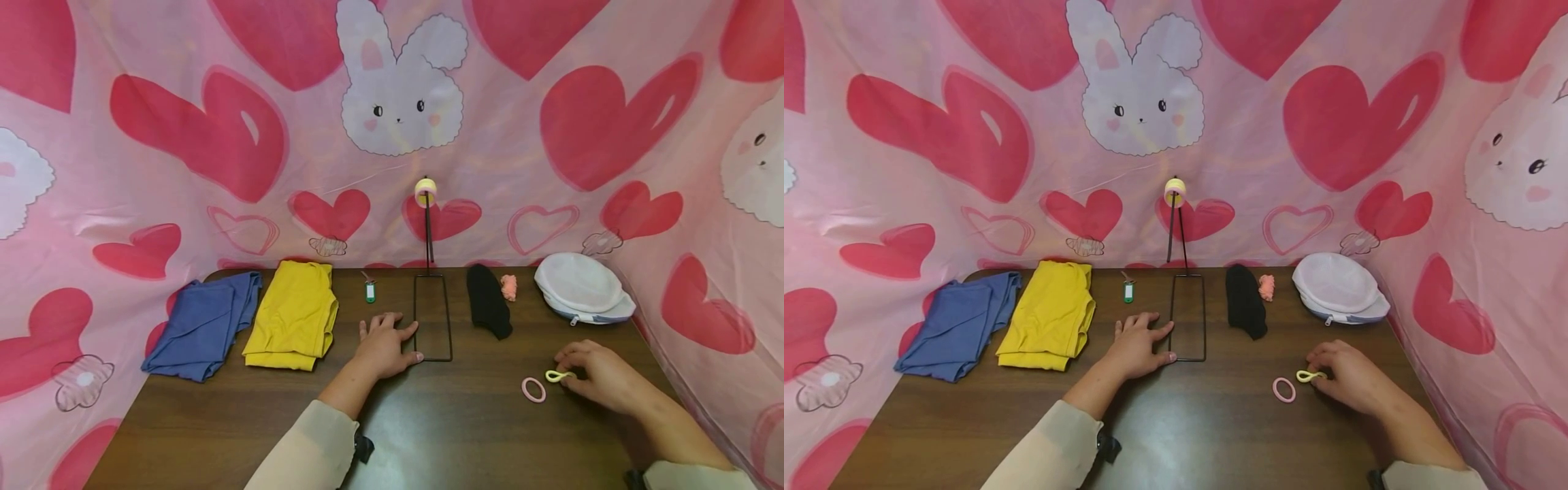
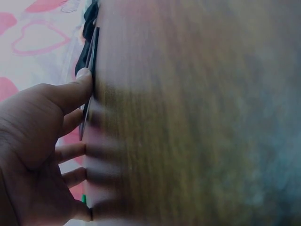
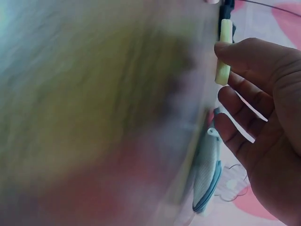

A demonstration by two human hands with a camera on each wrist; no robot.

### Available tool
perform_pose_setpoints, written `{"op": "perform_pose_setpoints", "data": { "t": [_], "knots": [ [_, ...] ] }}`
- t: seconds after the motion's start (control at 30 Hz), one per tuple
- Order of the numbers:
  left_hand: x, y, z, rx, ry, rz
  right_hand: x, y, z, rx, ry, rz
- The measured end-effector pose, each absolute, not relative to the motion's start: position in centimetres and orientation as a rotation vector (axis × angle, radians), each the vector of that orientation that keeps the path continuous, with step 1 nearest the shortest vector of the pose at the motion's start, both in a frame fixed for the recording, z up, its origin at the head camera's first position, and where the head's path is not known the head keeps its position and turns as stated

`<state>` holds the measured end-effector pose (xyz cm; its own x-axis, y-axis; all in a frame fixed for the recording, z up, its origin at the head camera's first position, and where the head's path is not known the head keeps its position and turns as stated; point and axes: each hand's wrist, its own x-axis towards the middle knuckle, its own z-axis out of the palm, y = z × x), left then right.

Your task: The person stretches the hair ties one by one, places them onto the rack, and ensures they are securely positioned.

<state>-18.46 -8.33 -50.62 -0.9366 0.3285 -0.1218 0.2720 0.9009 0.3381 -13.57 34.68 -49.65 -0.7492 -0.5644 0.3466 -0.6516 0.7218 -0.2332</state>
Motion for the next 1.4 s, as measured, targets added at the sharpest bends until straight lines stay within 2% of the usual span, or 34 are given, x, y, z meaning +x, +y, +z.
{"op": "perform_pose_setpoints", "data": {
  "t": [0.83,1.4],
  "knots": [
    [-18.4,-8.3,-50.5,0.458,2.885,0.468,-15.7,27.0,-45.2,1.145,-2.498,0.672],
    [-18.4,-8.3,-50.5,0.466,2.888,0.478,-16.5,21.8,-42.5,1.082,-2.315,0.759]
  ]
}}
